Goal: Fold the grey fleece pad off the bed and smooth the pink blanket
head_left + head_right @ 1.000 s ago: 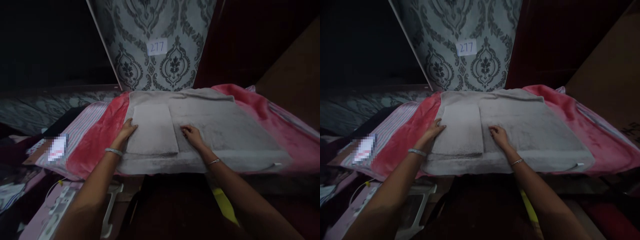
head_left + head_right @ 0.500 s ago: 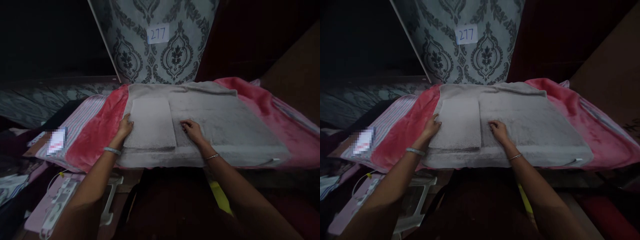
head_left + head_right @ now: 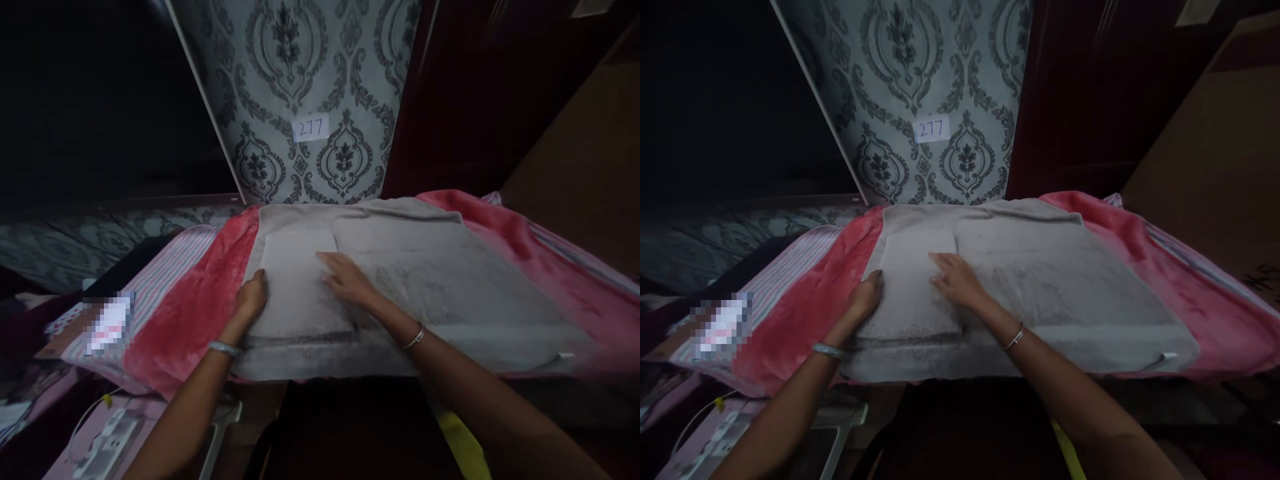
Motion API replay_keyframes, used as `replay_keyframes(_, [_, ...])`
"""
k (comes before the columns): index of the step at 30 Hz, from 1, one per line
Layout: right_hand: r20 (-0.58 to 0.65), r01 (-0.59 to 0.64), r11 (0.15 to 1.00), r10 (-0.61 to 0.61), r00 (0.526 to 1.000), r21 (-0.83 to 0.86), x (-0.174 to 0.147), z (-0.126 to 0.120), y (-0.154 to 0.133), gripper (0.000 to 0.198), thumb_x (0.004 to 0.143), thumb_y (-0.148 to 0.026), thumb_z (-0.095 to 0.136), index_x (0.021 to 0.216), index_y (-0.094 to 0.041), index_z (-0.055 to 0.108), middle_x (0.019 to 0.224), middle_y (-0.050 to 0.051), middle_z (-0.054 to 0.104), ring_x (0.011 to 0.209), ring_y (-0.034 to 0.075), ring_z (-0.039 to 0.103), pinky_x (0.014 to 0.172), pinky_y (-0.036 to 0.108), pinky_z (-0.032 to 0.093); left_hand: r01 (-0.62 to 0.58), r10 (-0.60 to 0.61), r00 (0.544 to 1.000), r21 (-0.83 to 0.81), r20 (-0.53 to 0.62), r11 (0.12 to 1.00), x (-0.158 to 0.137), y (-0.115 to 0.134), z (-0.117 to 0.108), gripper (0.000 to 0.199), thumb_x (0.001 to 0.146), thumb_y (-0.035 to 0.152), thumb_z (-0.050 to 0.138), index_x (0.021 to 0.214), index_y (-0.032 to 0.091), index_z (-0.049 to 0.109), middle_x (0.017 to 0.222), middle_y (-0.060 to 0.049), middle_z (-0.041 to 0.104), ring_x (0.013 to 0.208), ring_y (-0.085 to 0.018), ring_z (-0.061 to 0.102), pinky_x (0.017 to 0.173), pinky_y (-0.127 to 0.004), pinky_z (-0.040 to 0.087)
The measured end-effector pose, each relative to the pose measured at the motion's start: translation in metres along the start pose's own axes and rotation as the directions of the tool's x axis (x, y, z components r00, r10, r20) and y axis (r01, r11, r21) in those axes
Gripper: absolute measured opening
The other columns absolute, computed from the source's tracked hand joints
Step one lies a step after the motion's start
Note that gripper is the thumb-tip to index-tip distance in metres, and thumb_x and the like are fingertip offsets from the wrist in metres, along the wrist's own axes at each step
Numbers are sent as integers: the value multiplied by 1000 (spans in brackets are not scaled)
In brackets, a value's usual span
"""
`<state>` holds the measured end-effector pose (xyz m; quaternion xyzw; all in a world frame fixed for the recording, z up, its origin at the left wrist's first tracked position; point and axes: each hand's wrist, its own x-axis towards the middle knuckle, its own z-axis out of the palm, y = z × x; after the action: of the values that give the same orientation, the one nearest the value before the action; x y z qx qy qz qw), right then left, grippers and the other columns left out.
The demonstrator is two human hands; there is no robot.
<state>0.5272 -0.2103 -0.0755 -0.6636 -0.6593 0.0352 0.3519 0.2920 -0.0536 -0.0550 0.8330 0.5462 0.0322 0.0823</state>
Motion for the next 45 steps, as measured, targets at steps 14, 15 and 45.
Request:
replay_keyframes(14, [470,208,976,-156,869,-60,-17,43,-54,68,102,-59,49,163,-31,36,170,9,29,159,33,13,127,62,6,-791,821,555,-220,133,570,48,65,13,56,106,48,30,154,29,49,169,-5,34,158,-23,26,129,-51,20])
replay_keyframes(15, [470,197,979,-151,870,-48,-17,42,-54,68,103,-59,48,163,-31,36,171,8,28,160,33,12,128,61,5,-797,825,536,-217,179,564,59,76,17,57,106,51,29,157,31,45,170,-5,31,159,-24,22,130,-54,16])
replay_keyframes(45, [492,197,978,-138,860,-69,-21,46,-47,68,103,-58,48,164,-33,33,174,5,18,161,29,3,128,59,5,-475,476,879,-13,33,880,89,47,-3,64,105,47,34,159,14,38,170,-18,26,160,-30,17,128,-59,10])
